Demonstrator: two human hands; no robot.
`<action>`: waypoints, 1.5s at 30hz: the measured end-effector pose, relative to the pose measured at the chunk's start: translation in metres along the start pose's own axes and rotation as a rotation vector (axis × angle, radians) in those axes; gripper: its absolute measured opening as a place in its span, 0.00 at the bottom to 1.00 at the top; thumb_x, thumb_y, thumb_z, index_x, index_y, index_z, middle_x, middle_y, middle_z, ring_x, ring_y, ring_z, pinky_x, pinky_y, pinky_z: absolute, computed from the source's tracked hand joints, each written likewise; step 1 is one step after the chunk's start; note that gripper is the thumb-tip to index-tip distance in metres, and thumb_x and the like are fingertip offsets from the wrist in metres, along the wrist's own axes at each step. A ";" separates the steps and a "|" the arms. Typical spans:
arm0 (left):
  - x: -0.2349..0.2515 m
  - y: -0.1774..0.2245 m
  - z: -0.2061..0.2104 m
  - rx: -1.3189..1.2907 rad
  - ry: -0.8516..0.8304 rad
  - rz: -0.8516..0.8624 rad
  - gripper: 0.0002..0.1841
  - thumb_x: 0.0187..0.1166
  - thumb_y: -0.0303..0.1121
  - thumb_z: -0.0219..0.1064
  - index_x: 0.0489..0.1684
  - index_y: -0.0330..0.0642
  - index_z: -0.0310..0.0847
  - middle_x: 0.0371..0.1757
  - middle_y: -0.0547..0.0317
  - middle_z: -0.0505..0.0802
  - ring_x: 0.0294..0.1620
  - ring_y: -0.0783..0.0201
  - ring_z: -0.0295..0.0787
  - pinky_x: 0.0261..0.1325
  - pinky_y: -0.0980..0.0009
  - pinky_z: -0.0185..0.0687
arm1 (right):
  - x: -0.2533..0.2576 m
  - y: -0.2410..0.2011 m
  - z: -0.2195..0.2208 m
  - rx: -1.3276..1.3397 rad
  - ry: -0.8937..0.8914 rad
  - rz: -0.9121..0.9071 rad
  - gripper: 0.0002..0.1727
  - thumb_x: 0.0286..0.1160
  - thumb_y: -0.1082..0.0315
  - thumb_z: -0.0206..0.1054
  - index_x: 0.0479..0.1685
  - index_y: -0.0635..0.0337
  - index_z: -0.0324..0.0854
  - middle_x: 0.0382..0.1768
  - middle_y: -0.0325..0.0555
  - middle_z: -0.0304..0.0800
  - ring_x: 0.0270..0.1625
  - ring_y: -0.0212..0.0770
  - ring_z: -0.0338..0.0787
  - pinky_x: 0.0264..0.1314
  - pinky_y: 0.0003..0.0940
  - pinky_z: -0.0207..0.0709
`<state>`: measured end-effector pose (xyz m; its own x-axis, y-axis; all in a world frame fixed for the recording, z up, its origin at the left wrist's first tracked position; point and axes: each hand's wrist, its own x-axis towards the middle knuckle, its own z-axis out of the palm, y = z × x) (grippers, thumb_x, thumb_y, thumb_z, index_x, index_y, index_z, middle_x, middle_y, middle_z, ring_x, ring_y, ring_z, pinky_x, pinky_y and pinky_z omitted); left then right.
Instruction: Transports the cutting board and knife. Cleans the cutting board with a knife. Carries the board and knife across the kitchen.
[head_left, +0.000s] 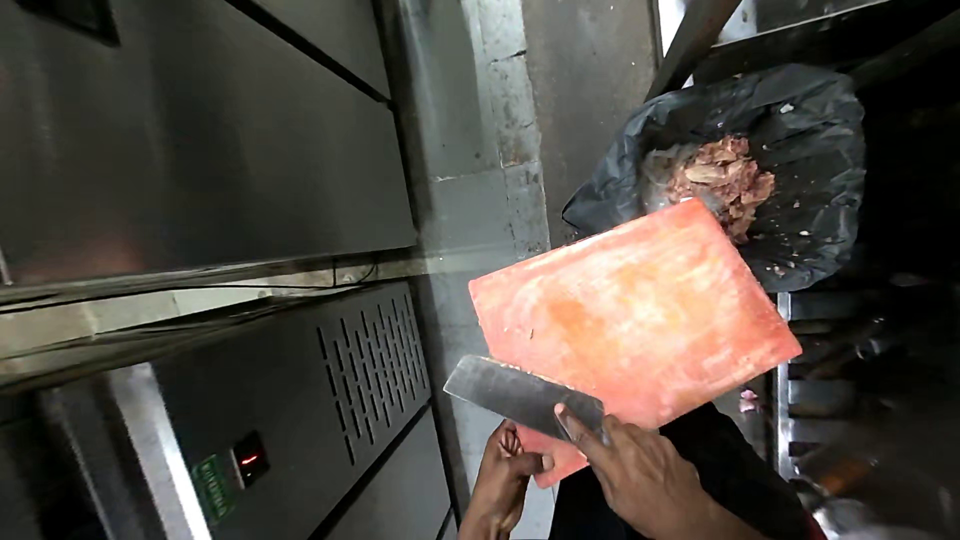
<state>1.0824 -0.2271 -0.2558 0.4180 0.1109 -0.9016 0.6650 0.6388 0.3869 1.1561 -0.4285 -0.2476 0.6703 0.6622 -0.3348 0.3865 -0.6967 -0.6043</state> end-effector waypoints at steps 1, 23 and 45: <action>0.001 -0.001 0.000 -0.007 -0.012 -0.003 0.32 0.44 0.10 0.76 0.56 0.29 0.73 0.41 0.46 0.94 0.41 0.57 0.95 0.45 0.59 0.93 | 0.005 0.003 -0.004 0.003 -0.037 0.025 0.37 0.72 0.64 0.67 0.86 0.33 0.71 0.37 0.58 0.89 0.20 0.53 0.87 0.18 0.47 0.82; -0.008 -0.006 0.005 -0.002 -0.025 0.022 0.37 0.48 0.12 0.76 0.66 0.30 0.68 0.47 0.45 0.94 0.45 0.57 0.96 0.48 0.59 0.94 | 0.013 0.100 -0.056 0.057 0.153 0.451 0.28 0.85 0.61 0.56 0.86 0.40 0.71 0.40 0.55 0.90 0.33 0.59 0.91 0.31 0.60 0.84; -0.008 -0.012 0.009 -0.048 0.030 0.006 0.41 0.45 0.13 0.78 0.69 0.28 0.67 0.48 0.42 0.93 0.45 0.55 0.95 0.47 0.58 0.94 | 0.045 0.062 -0.020 -0.004 -0.045 0.289 0.30 0.85 0.59 0.60 0.88 0.32 0.68 0.39 0.56 0.90 0.27 0.56 0.90 0.26 0.53 0.83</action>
<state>1.0766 -0.2422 -0.2518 0.4025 0.1373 -0.9051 0.6316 0.6740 0.3831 1.2229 -0.4475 -0.2859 0.7243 0.4474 -0.5246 0.1862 -0.8595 -0.4760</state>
